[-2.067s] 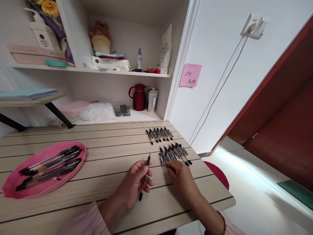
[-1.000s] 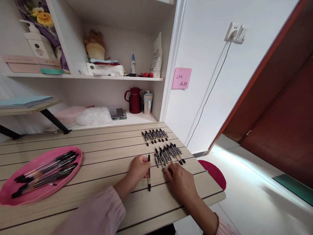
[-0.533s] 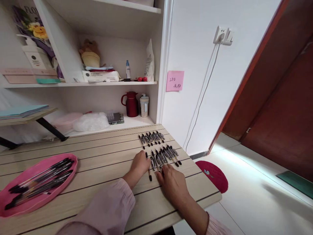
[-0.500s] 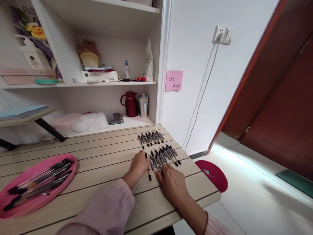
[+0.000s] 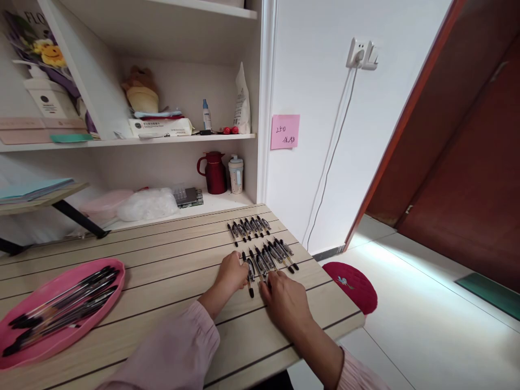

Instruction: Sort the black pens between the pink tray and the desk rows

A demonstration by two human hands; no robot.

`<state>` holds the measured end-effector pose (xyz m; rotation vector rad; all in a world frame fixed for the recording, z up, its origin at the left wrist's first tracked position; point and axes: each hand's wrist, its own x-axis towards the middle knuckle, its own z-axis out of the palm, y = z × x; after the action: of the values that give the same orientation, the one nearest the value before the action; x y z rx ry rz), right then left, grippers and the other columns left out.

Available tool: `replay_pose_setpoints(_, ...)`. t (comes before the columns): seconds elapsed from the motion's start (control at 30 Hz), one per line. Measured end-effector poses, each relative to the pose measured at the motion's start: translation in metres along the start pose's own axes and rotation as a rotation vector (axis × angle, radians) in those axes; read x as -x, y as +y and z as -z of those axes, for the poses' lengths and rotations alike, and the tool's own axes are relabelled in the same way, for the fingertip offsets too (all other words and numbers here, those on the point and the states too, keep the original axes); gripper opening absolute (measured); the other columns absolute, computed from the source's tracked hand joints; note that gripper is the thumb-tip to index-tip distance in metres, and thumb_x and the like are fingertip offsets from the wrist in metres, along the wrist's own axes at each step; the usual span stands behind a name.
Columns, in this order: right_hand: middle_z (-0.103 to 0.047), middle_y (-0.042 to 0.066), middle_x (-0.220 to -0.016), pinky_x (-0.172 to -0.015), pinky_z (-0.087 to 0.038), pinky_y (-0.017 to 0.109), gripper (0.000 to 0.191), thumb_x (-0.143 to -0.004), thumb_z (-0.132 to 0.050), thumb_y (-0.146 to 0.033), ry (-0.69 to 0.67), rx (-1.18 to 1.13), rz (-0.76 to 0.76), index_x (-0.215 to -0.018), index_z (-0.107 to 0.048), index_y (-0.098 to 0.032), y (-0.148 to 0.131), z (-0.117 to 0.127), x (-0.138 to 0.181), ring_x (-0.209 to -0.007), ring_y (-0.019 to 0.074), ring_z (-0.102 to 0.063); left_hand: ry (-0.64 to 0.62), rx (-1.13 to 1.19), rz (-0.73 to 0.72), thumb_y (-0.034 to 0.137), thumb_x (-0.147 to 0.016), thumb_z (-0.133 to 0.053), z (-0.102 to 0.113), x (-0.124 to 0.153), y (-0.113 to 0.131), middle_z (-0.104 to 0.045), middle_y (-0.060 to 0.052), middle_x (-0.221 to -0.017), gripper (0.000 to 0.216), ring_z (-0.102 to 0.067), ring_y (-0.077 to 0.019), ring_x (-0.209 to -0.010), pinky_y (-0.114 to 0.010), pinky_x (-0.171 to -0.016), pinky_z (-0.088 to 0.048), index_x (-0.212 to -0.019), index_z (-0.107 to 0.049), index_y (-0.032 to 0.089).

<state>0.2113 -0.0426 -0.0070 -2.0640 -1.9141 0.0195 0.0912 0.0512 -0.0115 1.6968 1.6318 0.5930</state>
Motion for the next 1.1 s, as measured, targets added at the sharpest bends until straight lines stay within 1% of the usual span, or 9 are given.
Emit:
replay_pose_setpoints(0.3, -0.061, 0.006, -0.076, -0.052, -0.028, 0.026, 0.026, -0.087, -0.037, -0.034, 0.054, 0.000, -0.019, -0.077, -0.054, -0.017, 0.011, 0.000, 0.008, -0.064, 0.0159, -0.060, -0.028, 0.058, 0.044, 0.020, -0.073, -0.047, -0.001, 0.002, 0.003, -0.066, -0.010, -0.075, 0.045, -0.060, -0.0129, -0.045, -0.018, -0.036, -0.038, -0.117, -0.045, 0.009)
replay_pose_setpoints(0.47, -0.061, 0.004, -0.074, -0.049, -0.025, 0.025, 0.024, -0.086, -0.038, -0.032, 0.078, 0.002, -0.017, -0.075, -0.054, -0.019, 0.012, 0.000, 0.010, -0.061, 0.0152, -0.058, -0.058, 0.069, 0.057, 0.021, -0.073, -0.045, 0.004, 0.007, 0.008, -0.066, -0.011, -0.080, 0.047, -0.059, -0.0123, -0.044, -0.018, -0.036, -0.039, -0.118, -0.043, 0.009)
replay_pose_setpoints(0.6, -0.061, 0.003, -0.072, -0.049, -0.023, 0.025, 0.022, -0.086, -0.039, -0.031, 0.094, -0.006, -0.009, -0.073, -0.053, -0.019, 0.014, -0.001, 0.017, -0.059, 0.0144, -0.057, -0.062, 0.077, 0.066, 0.021, -0.074, -0.044, 0.015, 0.014, 0.006, -0.062, -0.013, -0.094, 0.050, -0.057, -0.0090, -0.042, -0.018, -0.036, -0.040, -0.122, -0.039, 0.009)
replay_pose_setpoints(0.77, -0.060, 0.001, -0.068, -0.049, -0.022, 0.026, 0.022, -0.086, -0.039, -0.030, 0.113, -0.014, 0.020, -0.071, -0.053, -0.020, 0.018, -0.007, 0.029, -0.058, 0.0141, -0.057, -0.061, 0.065, 0.056, 0.023, -0.073, -0.044, 0.038, 0.025, -0.010, -0.058, -0.014, -0.101, 0.047, -0.054, -0.0062, -0.041, -0.017, -0.035, -0.039, -0.119, -0.043, 0.009)
replay_pose_setpoints(0.87, -0.059, 0.000, -0.067, -0.049, -0.022, 0.026, 0.023, -0.086, -0.039, -0.030, 0.121, -0.010, 0.022, -0.070, -0.052, -0.020, 0.019, -0.011, 0.033, -0.056, 0.0140, -0.056, -0.037, 0.052, 0.048, 0.024, -0.074, -0.044, 0.063, 0.031, -0.024, -0.059, -0.011, -0.098, 0.045, -0.055, -0.0067, -0.044, -0.017, -0.037, -0.039, -0.117, -0.044, 0.011)
replay_pose_setpoints(0.93, -0.059, 0.000, -0.067, -0.049, -0.022, 0.026, 0.024, -0.086, -0.039, -0.031, 0.124, -0.015, 0.021, -0.070, -0.053, -0.020, 0.020, -0.012, 0.033, -0.057, 0.0142, -0.056, 0.022, 0.006, 0.035, 0.025, -0.074, -0.043, 0.090, 0.033, -0.036, -0.060, -0.009, -0.095, 0.044, -0.057, -0.0086, -0.050, -0.018, -0.042, -0.041, -0.115, -0.046, 0.012)
replay_pose_setpoints(1.0, -0.059, 0.001, -0.068, -0.050, -0.023, 0.026, 0.024, -0.086, -0.038, -0.030, 0.125, -0.022, 0.025, -0.070, -0.053, -0.020, 0.020, -0.012, 0.034, -0.058, 0.0143, -0.057, 0.159, -0.184, -0.052, 0.027, -0.073, -0.044, 0.128, 0.036, -0.051, -0.062, -0.007, -0.091, 0.040, -0.060, -0.0138, -0.064, -0.023, -0.057, -0.046, -0.110, -0.052, 0.013)
replay_pose_setpoints(1.07, -0.059, 0.001, -0.069, -0.050, -0.024, 0.026, 0.024, -0.086, -0.038, -0.030, 0.120, -0.031, 0.029, -0.070, -0.053, -0.020, 0.020, -0.011, 0.034, -0.059, 0.0144, -0.057, 0.278, -0.391, -0.098, 0.029, -0.070, -0.046, 0.173, 0.042, -0.074, -0.064, -0.009, -0.095, 0.038, -0.060, -0.0206, -0.083, -0.029, -0.073, -0.046, -0.103, -0.057, 0.013)
replay_pose_setpoints(1.1, -0.060, 0.001, -0.069, -0.050, -0.024, 0.026, 0.024, -0.086, -0.038, -0.030, 0.114, -0.035, 0.029, -0.070, -0.053, -0.020, 0.020, -0.011, 0.034, -0.059, 0.0143, -0.057, 0.326, -0.463, -0.095, 0.029, -0.070, -0.046, 0.196, 0.046, -0.087, -0.064, -0.011, -0.097, 0.037, -0.059, -0.0235, -0.089, -0.031, -0.078, -0.044, -0.100, -0.059, 0.012)
